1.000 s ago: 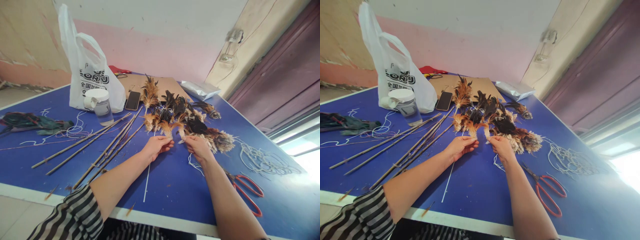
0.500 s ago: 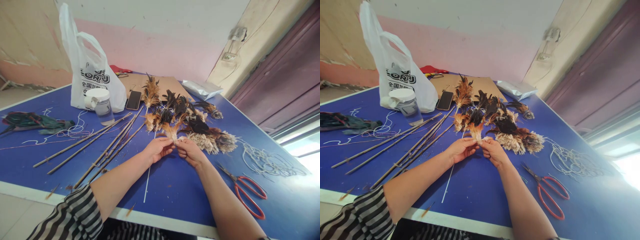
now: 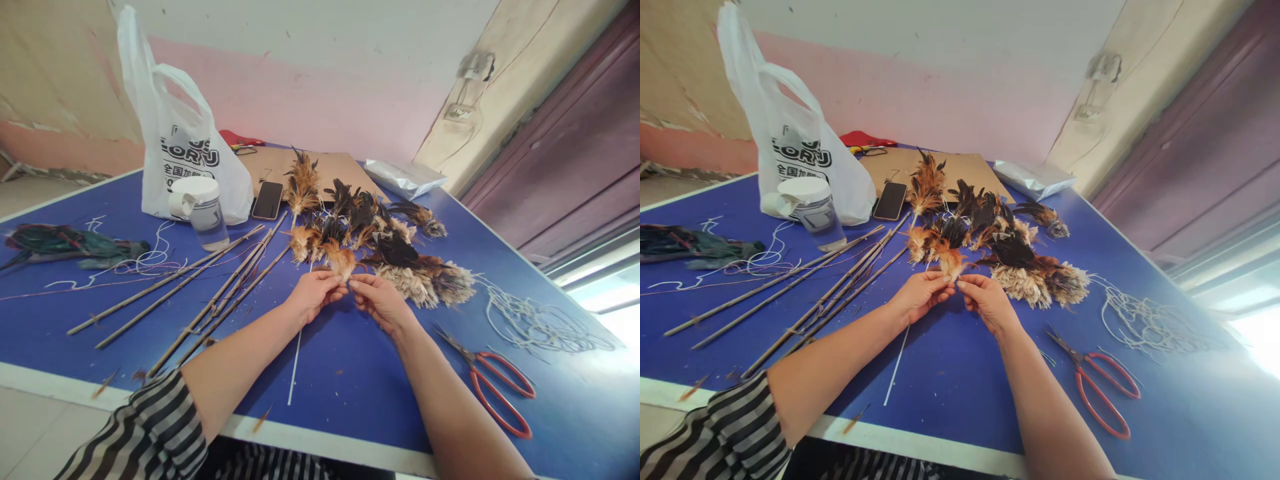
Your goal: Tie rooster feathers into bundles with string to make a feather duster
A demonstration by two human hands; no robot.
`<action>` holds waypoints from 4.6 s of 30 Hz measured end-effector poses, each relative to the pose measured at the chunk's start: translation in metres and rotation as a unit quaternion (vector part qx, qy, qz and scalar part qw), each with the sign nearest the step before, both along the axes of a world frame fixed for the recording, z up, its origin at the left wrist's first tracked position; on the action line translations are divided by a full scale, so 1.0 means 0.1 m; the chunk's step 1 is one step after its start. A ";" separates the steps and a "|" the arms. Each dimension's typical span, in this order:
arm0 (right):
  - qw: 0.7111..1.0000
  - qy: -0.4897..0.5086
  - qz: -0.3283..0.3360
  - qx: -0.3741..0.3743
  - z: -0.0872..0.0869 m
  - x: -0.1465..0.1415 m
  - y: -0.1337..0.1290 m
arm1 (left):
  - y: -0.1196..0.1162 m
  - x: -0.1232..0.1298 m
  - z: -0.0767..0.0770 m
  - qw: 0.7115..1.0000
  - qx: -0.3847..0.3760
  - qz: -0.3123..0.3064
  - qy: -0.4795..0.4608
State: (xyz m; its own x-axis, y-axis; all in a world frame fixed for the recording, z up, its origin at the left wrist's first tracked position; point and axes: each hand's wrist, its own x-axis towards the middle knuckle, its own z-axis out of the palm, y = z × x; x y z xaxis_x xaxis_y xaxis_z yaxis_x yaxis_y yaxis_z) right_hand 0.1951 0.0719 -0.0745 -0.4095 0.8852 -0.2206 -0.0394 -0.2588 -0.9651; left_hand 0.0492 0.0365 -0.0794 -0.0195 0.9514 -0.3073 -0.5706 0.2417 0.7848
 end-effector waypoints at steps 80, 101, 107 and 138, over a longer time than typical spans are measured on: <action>0.786 -0.468 0.207 0.348 0.10 0.08 -0.19 | 0.10 -0.19 -0.07 0.999 0.024 -0.047 0.012; 0.989 0.089 -0.044 0.114 -0.07 -0.04 0.00 | -0.04 -0.11 0.06 0.964 -0.074 -0.192 -0.168; 0.987 0.072 -0.029 0.143 -0.11 -0.04 0.00 | -0.04 -0.11 0.07 0.968 -0.048 -0.215 -0.122; 0.939 -0.199 0.236 0.148 0.23 0.08 0.01 | 0.11 -0.68 0.15 0.950 0.122 -0.167 0.236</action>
State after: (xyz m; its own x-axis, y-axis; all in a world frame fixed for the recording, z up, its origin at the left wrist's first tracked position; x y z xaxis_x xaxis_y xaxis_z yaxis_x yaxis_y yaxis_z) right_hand 0.2030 0.0731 -0.0513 -0.7090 0.6722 -0.2133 0.3925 0.1249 -0.9112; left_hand -0.0186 0.0477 -0.0645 0.2148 0.9707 -0.1079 -0.0661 0.1247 0.9900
